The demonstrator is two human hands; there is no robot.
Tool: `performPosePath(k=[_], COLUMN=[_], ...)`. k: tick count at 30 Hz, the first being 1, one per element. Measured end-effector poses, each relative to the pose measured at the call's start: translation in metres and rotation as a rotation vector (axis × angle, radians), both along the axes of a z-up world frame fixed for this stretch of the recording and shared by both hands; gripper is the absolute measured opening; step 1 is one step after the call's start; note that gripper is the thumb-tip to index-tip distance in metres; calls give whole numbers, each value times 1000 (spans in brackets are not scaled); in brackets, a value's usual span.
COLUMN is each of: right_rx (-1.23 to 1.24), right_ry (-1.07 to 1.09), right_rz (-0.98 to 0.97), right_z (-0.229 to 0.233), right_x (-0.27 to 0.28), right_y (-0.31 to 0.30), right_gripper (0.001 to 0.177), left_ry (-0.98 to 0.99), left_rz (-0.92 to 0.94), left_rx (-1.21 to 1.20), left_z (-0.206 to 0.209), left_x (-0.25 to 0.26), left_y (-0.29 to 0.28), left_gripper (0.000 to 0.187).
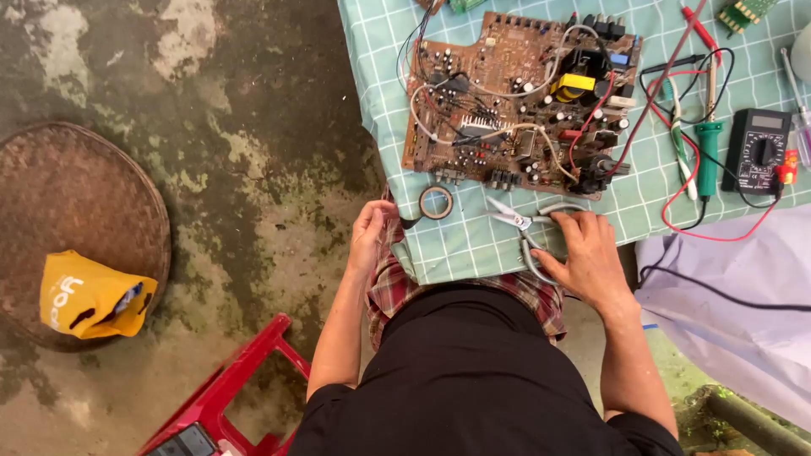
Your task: Applying electrical tape to insulate wire connections on an electronic circuit board.
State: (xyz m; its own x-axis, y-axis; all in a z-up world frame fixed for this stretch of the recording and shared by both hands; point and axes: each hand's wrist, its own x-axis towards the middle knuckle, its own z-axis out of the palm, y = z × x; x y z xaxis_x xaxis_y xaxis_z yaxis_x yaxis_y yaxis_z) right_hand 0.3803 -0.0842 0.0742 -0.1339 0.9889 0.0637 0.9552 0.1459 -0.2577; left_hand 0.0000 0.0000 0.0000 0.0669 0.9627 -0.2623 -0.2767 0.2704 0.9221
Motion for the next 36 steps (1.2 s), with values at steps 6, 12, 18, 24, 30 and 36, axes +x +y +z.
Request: performPosePath(k=[6, 12, 18, 24, 30, 36], right_rx=[13, -4, -23, -125, -429, -507], right_ry=[-63, -16, 80, 379, 952, 1160], right_rz=[17, 50, 11, -66, -103, 72], right_z=[-10, -16, -8, 15, 8, 14], right_x=[1, -3, -15, -30, -46, -97], right_y=[-4, -17, -27, -27, -26, -7], right_gripper=[70, 71, 70, 68, 55, 62], left_ry=[37, 14, -329, -536, -386, -80], left_rz=[-121, -111, -46, -65, -49, 3], left_rx=[96, 188, -81, -242, -196, -116], left_z=[-23, -30, -46, -60, -43, -29], left_x=[-7, -5, 14, 10, 1, -23], left_y=[-2, 6, -9, -6, -12, -16], left_gripper=[39, 38, 32, 29, 26, 11])
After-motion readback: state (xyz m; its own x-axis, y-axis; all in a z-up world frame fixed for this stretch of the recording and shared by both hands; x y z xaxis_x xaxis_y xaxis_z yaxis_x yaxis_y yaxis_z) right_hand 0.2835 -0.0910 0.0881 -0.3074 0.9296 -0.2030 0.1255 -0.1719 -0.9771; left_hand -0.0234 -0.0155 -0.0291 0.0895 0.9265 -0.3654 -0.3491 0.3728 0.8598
